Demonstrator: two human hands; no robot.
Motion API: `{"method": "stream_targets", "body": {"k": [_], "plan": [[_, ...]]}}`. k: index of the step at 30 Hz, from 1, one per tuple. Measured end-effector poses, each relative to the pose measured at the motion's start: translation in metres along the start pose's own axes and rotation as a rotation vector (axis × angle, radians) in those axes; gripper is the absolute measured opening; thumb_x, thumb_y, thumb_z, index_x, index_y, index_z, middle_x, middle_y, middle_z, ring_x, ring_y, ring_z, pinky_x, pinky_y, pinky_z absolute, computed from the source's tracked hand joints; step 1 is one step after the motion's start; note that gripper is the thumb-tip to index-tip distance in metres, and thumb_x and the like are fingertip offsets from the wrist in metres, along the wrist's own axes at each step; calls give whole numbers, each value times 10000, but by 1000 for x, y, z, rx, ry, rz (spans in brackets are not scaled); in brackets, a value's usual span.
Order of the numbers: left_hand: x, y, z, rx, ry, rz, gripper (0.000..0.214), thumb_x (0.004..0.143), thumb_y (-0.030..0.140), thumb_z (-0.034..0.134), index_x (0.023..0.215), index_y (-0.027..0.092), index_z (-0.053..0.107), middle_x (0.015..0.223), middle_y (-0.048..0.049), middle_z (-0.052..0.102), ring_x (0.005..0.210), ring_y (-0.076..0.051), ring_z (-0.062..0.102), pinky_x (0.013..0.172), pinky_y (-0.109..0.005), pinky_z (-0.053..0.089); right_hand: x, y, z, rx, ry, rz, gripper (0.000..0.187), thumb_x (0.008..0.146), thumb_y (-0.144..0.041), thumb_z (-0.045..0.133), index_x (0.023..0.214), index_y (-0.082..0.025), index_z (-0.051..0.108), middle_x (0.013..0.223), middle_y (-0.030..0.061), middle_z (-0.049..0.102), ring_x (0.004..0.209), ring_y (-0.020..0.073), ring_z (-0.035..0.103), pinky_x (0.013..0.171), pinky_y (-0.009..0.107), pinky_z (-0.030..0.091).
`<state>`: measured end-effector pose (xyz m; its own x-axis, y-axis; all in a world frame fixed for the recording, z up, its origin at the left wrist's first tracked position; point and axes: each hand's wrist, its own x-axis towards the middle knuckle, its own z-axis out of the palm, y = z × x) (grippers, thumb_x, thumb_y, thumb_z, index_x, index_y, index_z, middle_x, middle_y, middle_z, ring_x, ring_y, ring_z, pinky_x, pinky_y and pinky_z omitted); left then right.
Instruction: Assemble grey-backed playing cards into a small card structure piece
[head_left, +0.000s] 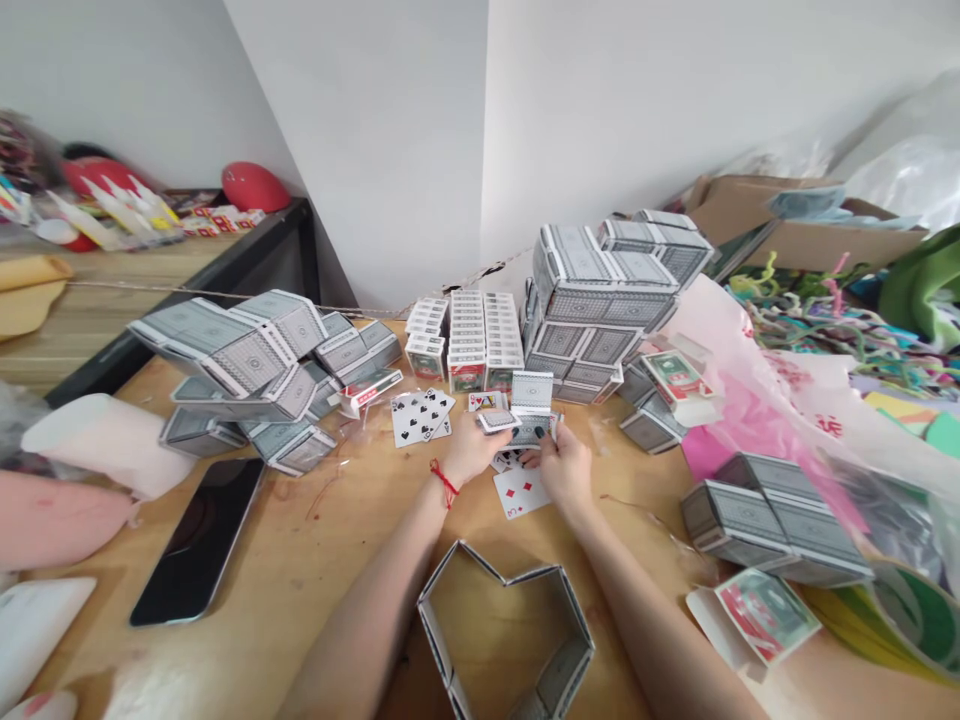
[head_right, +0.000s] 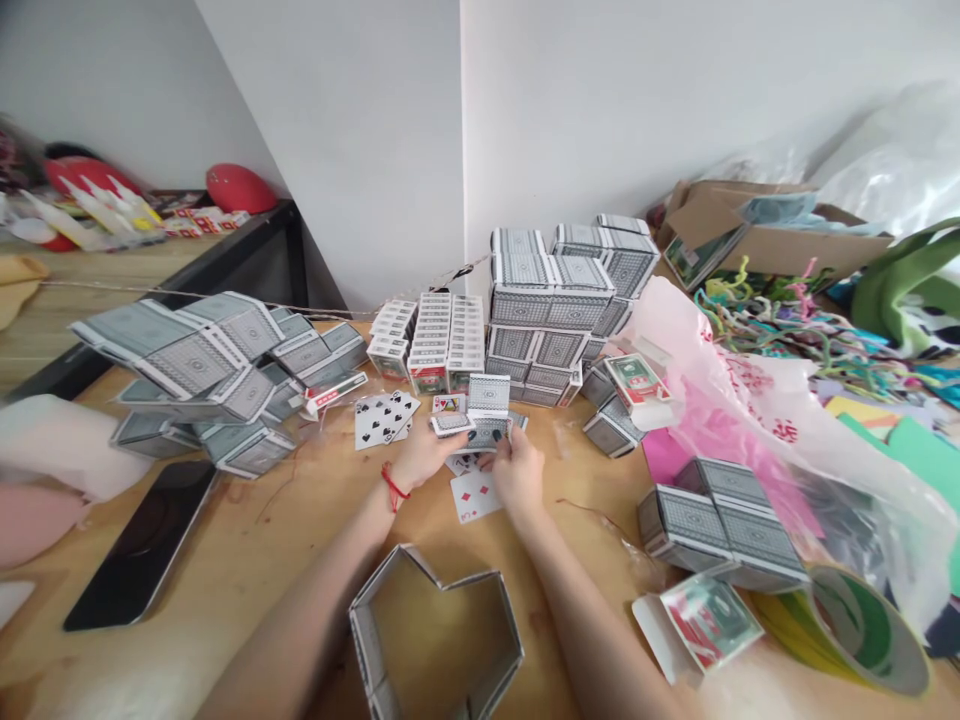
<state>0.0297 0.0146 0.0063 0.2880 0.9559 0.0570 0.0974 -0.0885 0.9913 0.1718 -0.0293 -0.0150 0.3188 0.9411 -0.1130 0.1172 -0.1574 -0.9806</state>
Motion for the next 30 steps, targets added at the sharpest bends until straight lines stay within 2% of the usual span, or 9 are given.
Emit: {"method": "stream_targets", "body": {"k": [2,6,8,9,11,15,17,23,30], "plan": [[1,-1,-2,-52,6,-17,120,654,168,611,755,147,672,760,-30,679,745,-165,609,698,-266,469,2,-1,-2,72,-27,-5,189,741,-392,534,788,-212,564,513,-5,625,465,200,590,487,327,489],[2,-5,-7,-250,-10,-77,231,631,186,657,854,128,672,852,-57,685,821,-193,617,786,-318,469,7,-12,-5,567,-225,81,239,776,-408,508,890,-222,605,875,31,693,847,224,619,738,349,503],[3,-7,-8,-331,-12,-92,296,611,186,683,901,131,664,882,-64,684,845,-202,618,822,-344,463,7,-19,-5,636,-290,109,266,813,-418,440,952,-256,598,1009,10,665,949,217,594,812,360,483],[3,-8,-8,-362,-13,-100,321,602,187,693,917,134,661,889,-66,684,850,-206,618,831,-354,461,5,-23,-5,669,-326,127,264,824,-403,421,960,-261,597,1051,2,650,989,213,581,847,367,469],[2,-7,-6,-405,-10,-127,341,591,194,707,923,135,661,883,-72,686,841,-212,622,825,-368,466,2,-30,-3,827,-502,234,288,835,-366,404,1011,-233,590,1147,18,605,1083,215,530,930,396,414],[1,-3,-1,-420,20,-159,283,565,194,724,835,127,673,861,-76,689,799,-217,628,768,-361,490,-5,-37,-1,1007,-589,263,318,847,-341,385,1084,-224,564,1196,21,575,1145,207,482,994,436,345],[1,-3,0,-428,26,-154,273,556,193,729,816,129,674,862,-75,688,809,-220,627,768,-358,491,-6,-37,-2,1025,-593,261,313,851,-325,379,1083,-229,566,1182,18,585,1145,201,482,1004,440,329],[1,-9,-1,-454,-45,-115,381,584,208,721,949,124,652,869,-78,686,912,-240,612,848,-374,461,-6,-34,-5,969,-595,253,287,819,-313,430,1039,-228,593,1138,13,612,1085,201,526,972,413,364],[1,-9,-4,-409,-51,-89,405,578,216,728,964,126,647,947,-89,676,952,-246,599,879,-381,446,-7,-31,2,711,-507,132,295,733,-396,553,961,-218,610,1004,42,659,944,220,591,800,369,468]]}}
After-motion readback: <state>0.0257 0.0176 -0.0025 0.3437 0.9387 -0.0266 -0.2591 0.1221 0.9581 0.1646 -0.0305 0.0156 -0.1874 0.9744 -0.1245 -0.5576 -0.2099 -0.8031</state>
